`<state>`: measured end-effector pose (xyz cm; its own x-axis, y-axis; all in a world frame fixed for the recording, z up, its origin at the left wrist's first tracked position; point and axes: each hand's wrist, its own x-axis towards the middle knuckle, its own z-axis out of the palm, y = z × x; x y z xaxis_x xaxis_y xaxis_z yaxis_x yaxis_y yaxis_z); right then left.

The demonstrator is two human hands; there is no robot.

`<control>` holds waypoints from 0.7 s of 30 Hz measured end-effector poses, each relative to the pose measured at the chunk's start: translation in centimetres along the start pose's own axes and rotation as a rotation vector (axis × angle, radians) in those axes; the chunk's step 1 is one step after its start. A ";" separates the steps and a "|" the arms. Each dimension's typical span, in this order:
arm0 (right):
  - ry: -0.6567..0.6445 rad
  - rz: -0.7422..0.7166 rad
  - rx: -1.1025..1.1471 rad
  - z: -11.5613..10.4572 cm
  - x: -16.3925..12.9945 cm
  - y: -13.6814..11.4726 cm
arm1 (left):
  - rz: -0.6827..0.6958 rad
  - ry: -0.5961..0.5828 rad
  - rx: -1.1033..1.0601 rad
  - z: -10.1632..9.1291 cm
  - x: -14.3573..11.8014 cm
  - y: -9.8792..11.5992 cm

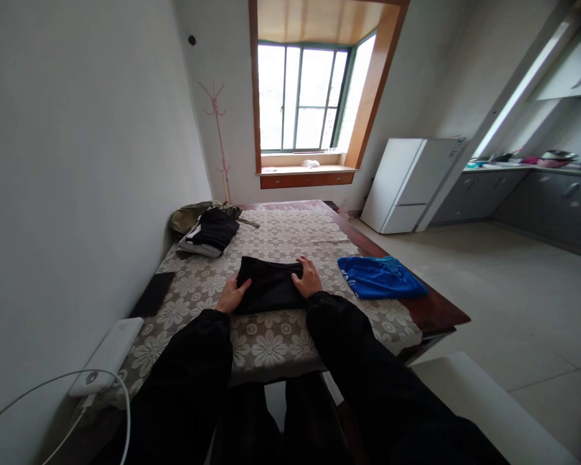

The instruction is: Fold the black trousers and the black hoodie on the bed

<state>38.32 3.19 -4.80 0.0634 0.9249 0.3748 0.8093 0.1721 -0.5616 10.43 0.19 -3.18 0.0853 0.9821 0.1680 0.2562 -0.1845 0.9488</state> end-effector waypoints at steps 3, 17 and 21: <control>0.030 0.122 0.149 -0.4 0.2 1.0 | 0.081 0.077 -0.025 0.0 -0.4 0.9; -0.418 0.392 1.197 -1.5 -0.4 0.5 | 0.262 0.390 -0.050 -1.1 -2.2 1.7; -0.377 0.456 1.188 -2.2 -0.1 0.2 | 0.118 0.282 -0.175 -1.4 -0.6 0.8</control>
<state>39.71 2.36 -3.33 -0.1298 0.9822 -0.1358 -0.2528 -0.1652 -0.9533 9.23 -0.52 -2.13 -0.1711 0.9306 0.3235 0.0898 -0.3123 0.9457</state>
